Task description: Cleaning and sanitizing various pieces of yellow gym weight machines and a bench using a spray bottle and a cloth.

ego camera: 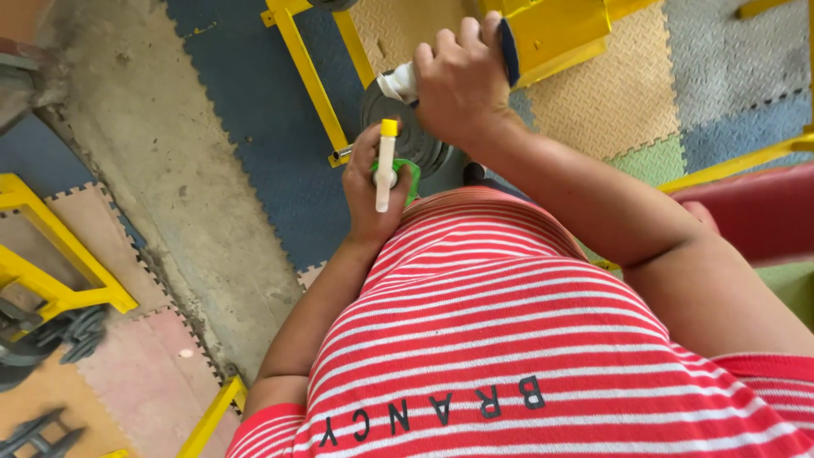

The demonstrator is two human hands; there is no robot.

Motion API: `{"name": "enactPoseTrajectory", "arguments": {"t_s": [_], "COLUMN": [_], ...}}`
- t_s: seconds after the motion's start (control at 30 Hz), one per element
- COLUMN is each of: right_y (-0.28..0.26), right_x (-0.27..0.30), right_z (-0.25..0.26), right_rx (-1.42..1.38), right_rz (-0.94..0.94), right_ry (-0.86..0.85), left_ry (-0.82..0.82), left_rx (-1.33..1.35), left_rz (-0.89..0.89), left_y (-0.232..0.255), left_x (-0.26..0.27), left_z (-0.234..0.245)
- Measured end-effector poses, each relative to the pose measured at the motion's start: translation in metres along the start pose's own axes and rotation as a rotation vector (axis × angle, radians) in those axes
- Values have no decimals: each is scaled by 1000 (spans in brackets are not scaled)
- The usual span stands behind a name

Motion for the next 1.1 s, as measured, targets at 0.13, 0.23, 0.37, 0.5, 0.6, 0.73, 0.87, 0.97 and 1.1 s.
{"name": "enactPoseTrajectory", "arguments": {"t_s": [0.13, 0.23, 0.37, 0.5, 0.6, 0.73, 0.87, 0.97, 1.1], "right_y": [3, 4, 6, 4, 28, 46, 34, 22, 28], "right_x": [10, 30, 57, 104, 134, 184, 245, 204, 157], "right_z": [-1, 16, 28, -44, -88, -183, -269, -211, -160], "right_rx": [-229, -240, -14, 42, -344, -912, -1847, -2460, -3096], "right_rz": [60, 160, 281, 304, 200, -248, -1276, -1496, -1433], "right_ry": [105, 378, 667, 636, 305, -88, -703, -763, -471], "left_ry": [27, 43, 39, -34, -63, -75, -133, -170, -233], "left_rx": [103, -145, 9, 14, 81, 39, 33, 21, -24], "left_rz": [48, -126, 28, 31, 16, -10, -6, -36, -118], "left_y": [-13, 1, -6, 3, 0, 2, 5, 12, 25], "left_x": [3, 4, 0, -3, -3, -11, -15, -17, -19], "left_z": [4, 4, -2, -16, -25, -34, -52, -66, -79]}}
Point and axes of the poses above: each hand's wrist, its own x-axis away from the middle knuckle, its own z-axis out of the back of the hand, y = z × x, the point moved 8 cm from there along -x, towards the middle knuckle, and after that the axes turned 9 degrees about x, right-handed, at the moved point
